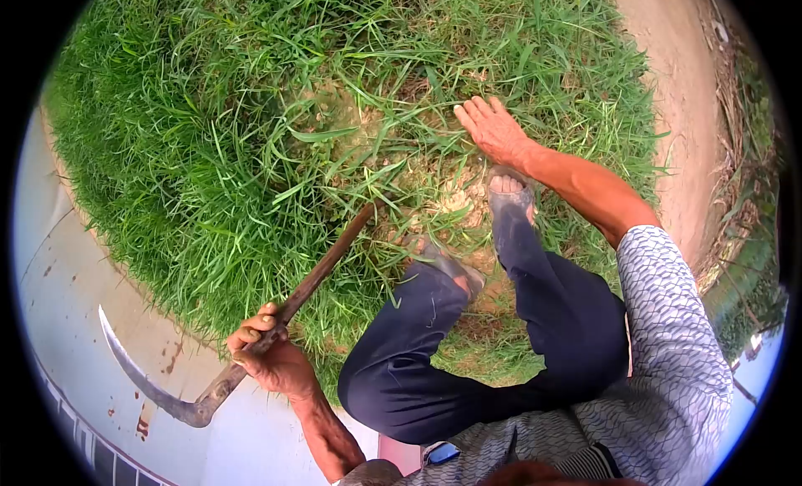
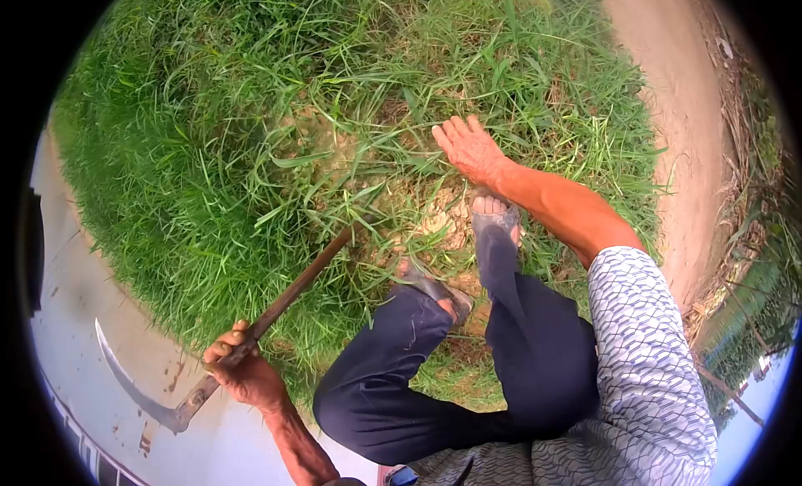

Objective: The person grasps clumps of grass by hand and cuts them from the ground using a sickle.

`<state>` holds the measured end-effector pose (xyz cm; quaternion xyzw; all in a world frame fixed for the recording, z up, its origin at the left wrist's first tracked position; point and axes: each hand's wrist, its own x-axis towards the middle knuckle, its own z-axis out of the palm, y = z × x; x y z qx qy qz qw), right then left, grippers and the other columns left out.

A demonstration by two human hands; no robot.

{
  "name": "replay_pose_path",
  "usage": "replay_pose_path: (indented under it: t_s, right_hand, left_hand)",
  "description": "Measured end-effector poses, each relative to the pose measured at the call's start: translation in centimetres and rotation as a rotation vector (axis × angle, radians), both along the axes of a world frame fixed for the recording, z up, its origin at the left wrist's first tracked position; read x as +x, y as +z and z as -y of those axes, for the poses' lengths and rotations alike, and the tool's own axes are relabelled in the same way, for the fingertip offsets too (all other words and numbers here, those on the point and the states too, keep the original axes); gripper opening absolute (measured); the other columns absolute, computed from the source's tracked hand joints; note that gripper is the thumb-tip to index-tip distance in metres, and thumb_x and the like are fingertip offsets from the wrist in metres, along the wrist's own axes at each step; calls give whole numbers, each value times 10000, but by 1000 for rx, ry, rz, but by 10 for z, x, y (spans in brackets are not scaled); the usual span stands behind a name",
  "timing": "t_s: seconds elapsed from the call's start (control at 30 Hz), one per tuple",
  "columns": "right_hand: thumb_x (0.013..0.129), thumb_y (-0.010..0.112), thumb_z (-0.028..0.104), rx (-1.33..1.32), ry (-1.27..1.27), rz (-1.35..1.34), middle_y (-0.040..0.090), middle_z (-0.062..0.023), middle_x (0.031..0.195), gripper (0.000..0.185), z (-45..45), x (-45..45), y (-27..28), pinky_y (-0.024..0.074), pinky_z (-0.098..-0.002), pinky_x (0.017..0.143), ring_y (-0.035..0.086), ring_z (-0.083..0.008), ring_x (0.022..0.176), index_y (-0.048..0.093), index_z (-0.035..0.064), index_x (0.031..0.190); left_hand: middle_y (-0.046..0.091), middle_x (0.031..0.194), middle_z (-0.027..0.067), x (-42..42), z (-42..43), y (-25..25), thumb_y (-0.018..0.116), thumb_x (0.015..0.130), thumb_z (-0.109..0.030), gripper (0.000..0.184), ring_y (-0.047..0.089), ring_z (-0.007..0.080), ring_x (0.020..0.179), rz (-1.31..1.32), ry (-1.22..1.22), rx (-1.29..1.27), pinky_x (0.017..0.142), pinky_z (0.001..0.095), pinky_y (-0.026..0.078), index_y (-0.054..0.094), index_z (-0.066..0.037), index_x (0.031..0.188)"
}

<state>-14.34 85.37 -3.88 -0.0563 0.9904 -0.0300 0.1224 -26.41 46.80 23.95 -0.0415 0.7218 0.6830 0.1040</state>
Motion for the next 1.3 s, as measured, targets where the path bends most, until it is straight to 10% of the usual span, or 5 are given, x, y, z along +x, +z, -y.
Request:
replay_pose_path:
  t_s: [0.17,0.63,0.87,1.07,1.3]
  right_hand:
    - [889,556,239,-392,14,582,635,-201,686,301,-6,10,-47,486,-533,704,647,-397,694,564,-8,1061]
    - [926,613,419,-1651,-1880,211,339,74,559,325,-159,228,160,233,-251,354,319,-57,425,466,153,811]
    - [968,585,318,-1505,-1799,33,309,72,508,312,-148,231,252,227,-238,333,258,-54,346,434,150,752]
    - [1016,490,253,-675,-1755,-1220,442,92,580,237,-315,219,418,320,-202,413,395,-34,455,648,87,1077]
    - [791,629,651,-508,-1519,304,591,-43,712,633,-311,203,96,363,-316,540,515,-169,609,635,22,863]
  left_hand:
    - [586,815,66,-21,5,-18,442,1001,-498,409,624,276,899,-116,-4,5,612,256,419,491,-104,904]
    - [470,686,28,-87,-72,-35,467,1011,-440,383,524,178,695,-197,35,21,635,283,449,426,-113,815]
    - [474,681,27,-93,-64,-37,476,1012,-423,378,539,181,714,-234,0,22,640,270,439,429,-110,806]
    - [463,669,20,-91,-38,-47,447,1027,-401,395,556,179,686,-263,172,-16,589,245,424,450,-105,766]
    - [464,692,4,-73,-48,-37,470,1020,-391,368,540,164,682,-266,261,-53,581,238,402,454,-114,779]
